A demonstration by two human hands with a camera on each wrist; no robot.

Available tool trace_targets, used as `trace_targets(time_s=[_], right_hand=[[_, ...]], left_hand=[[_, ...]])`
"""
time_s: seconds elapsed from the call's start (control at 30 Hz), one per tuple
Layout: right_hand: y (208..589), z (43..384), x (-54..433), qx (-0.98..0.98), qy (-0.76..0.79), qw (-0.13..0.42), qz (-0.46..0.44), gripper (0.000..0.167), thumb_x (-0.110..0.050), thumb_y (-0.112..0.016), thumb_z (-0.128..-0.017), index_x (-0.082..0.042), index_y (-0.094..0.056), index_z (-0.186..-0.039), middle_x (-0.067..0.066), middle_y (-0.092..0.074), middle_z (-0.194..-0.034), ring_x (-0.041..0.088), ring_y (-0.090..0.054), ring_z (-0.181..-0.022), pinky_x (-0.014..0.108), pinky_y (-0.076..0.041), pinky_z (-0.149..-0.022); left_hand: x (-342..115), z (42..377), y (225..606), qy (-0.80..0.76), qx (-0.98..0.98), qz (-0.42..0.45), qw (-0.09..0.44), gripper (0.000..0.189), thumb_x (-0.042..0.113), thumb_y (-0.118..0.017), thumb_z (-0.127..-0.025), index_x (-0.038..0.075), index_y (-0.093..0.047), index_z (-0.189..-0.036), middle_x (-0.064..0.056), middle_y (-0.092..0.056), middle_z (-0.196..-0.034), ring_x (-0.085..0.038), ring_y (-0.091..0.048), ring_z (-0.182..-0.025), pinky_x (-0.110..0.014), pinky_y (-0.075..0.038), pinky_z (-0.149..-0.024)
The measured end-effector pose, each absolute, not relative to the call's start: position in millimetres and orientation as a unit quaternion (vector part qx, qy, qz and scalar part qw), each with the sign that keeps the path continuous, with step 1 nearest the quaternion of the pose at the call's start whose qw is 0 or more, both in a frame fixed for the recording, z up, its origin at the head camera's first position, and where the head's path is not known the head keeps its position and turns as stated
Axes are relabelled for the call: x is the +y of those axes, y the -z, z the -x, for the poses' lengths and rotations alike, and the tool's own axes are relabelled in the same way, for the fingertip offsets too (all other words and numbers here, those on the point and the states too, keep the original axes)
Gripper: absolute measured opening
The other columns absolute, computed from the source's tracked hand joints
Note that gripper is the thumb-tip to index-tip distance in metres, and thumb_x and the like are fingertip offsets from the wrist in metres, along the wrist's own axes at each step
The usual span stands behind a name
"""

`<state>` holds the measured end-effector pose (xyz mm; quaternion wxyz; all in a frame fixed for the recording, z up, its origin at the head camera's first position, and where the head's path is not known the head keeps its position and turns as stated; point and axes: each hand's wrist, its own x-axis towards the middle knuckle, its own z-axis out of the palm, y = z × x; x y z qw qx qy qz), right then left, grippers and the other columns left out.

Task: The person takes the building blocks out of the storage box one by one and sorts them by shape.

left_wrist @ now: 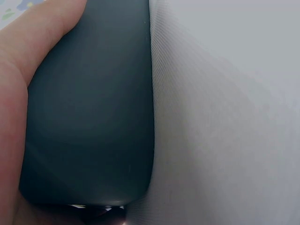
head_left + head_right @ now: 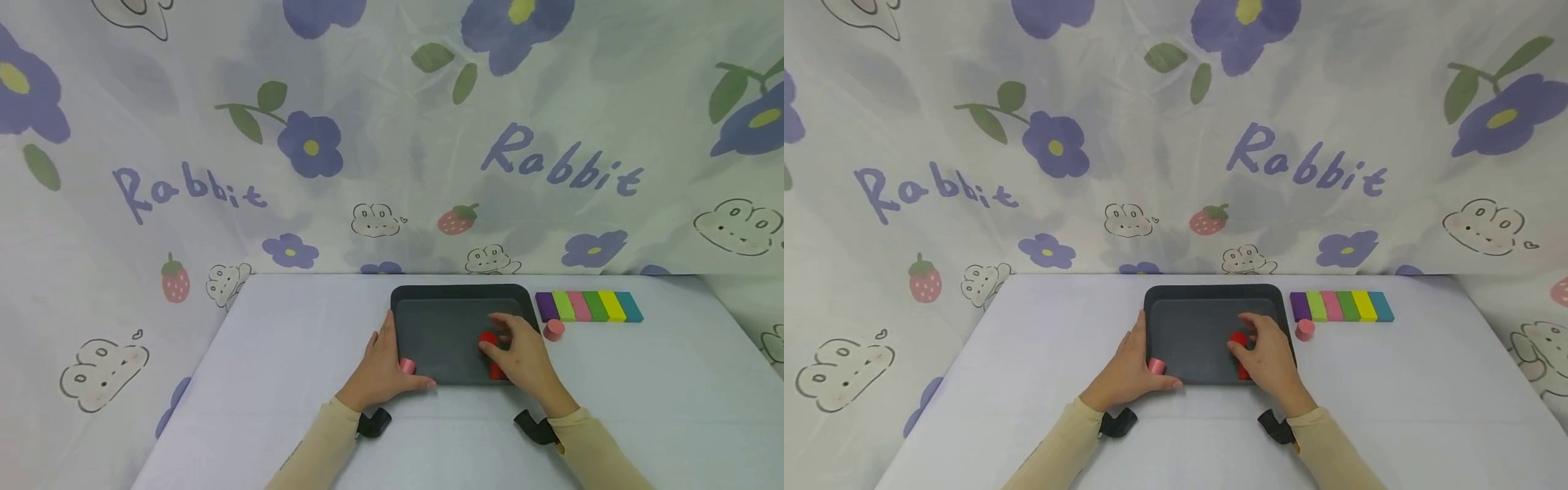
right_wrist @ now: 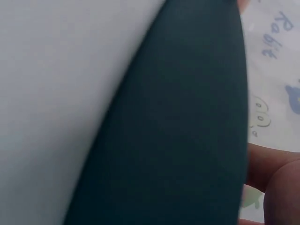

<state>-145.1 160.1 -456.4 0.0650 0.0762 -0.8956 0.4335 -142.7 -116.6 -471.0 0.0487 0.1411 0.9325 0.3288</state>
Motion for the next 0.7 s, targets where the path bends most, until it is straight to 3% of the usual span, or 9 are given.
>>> trace_targets(time_s=[0.37,0.7], right_hand=[[462.6,148.3,159.9,-0.914,-0.400,0.020,-0.061,0.052,-0.009,-0.081,-0.083,0.005,-0.061,-0.129,0.020,-0.064,-0.114,0.031,-0.064,-0.097,0.047,-0.056,-0.086],[463.7,148.5,160.0,-0.923,-0.381,0.008,-0.058,0.042,-0.009,-0.082,-0.082,0.005,-0.067,-0.119,0.015,-0.064,-0.103,0.025,-0.059,-0.090,0.043,-0.055,-0.080]], left_hand=[[-116.1,144.2,472.6,-0.330,0.932,-0.141,0.050,0.149,0.069,-0.085,-0.063,0.002,0.008,-0.160,-0.013,-0.001,-0.169,-0.024,-0.015,-0.153,-0.050,-0.007,-0.123],[-116.7,144.6,474.3,-0.328,0.933,-0.143,0.048,0.149,0.069,-0.085,-0.064,0.001,0.007,-0.160,-0.013,-0.001,-0.168,-0.025,-0.014,-0.153,-0.051,-0.007,-0.123]])
